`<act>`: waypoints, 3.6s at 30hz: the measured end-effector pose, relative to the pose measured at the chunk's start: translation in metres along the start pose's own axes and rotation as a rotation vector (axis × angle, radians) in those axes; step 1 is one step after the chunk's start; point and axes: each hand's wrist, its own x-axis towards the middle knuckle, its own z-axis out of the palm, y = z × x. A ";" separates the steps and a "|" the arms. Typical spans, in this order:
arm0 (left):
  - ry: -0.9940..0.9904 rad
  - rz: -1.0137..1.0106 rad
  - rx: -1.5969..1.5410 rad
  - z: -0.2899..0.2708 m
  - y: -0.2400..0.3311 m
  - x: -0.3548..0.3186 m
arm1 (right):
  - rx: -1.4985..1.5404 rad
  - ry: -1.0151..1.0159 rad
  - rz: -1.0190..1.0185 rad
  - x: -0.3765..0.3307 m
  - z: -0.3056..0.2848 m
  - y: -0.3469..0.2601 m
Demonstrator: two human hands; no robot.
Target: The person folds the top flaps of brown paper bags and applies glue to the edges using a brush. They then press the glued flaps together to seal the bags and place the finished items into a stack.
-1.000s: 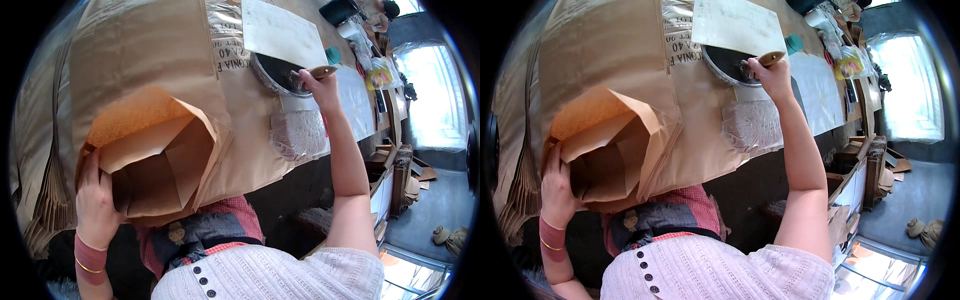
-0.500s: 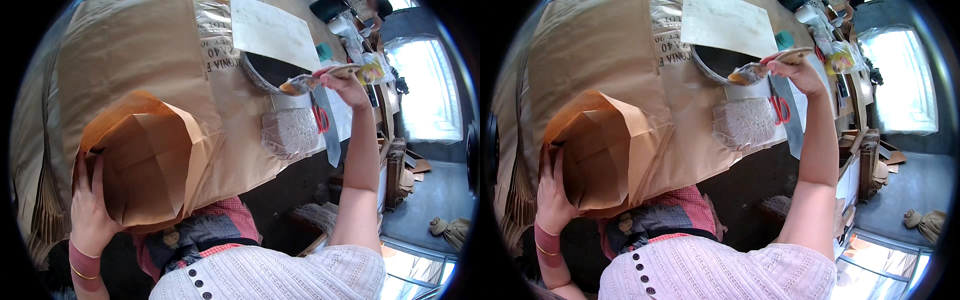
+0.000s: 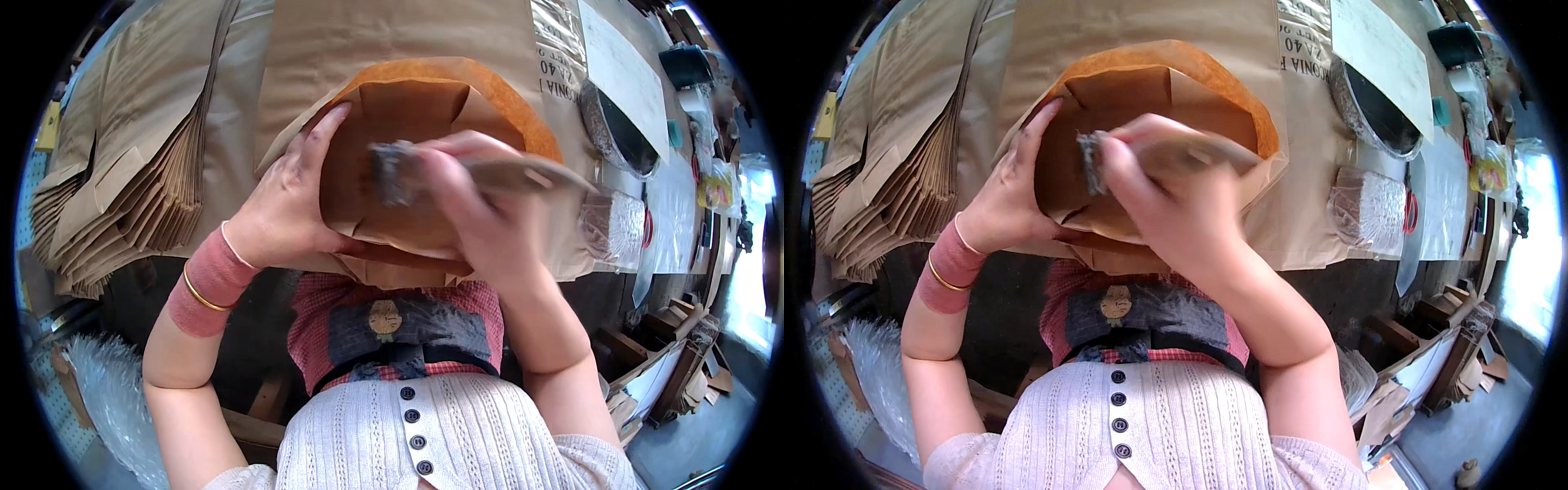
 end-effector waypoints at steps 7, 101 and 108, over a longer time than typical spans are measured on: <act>0.034 0.014 0.034 0.014 -0.005 0.002 | 0.081 -0.064 0.193 0.016 0.032 0.052; -0.035 0.180 0.316 0.046 -0.040 -0.020 | 1.050 -0.245 0.153 0.034 -0.036 0.129; 0.173 0.182 0.677 0.058 -0.057 0.004 | 0.144 -0.365 0.215 -0.072 -0.075 0.064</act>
